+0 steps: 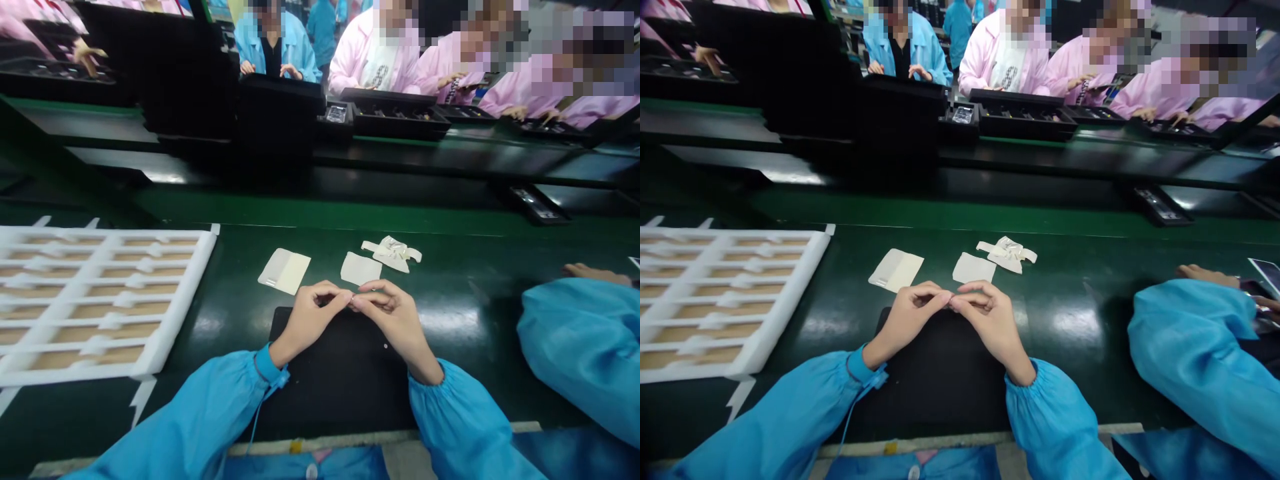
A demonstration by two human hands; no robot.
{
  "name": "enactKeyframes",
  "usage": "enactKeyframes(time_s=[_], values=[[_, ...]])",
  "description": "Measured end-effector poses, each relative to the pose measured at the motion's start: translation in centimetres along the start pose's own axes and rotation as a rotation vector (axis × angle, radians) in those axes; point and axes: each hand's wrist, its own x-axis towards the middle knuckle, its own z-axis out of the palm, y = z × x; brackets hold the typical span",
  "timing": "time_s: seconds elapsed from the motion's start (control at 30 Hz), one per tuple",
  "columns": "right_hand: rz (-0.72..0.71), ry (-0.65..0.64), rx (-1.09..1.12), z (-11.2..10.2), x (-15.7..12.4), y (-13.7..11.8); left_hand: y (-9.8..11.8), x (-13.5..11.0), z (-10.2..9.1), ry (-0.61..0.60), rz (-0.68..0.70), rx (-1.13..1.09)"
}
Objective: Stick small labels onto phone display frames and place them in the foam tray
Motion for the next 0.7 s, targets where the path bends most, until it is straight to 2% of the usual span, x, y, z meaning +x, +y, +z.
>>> enactKeyframes(time_s=[0.1,0.17,0.3,0.53,0.7], values=[[-0.042,0.016,-0.070,0.2,0.1,0.3,-0.1,-0.1,0.1,0.079,-0.002,0.025],[-0.119,0.046,-0.187,0.2,0.1,0.6,-0.1,-0.1,0.2,0.111,0.002,0.054],[-0.291,0.114,-0.433,0.4,0.3,1.3,-0.1,0.0,0.2,0.106,-0.034,0.043],[-0.711,0.290,-0.742,1.0,1.0,2.5,-0.7,1.1,1.2,0.112,-0.105,-0.032],[-0.841,0.302,-0.958,0.4,1.9,3.2,-1.2,2.1,2.3,0.062,-0.078,0.029]])
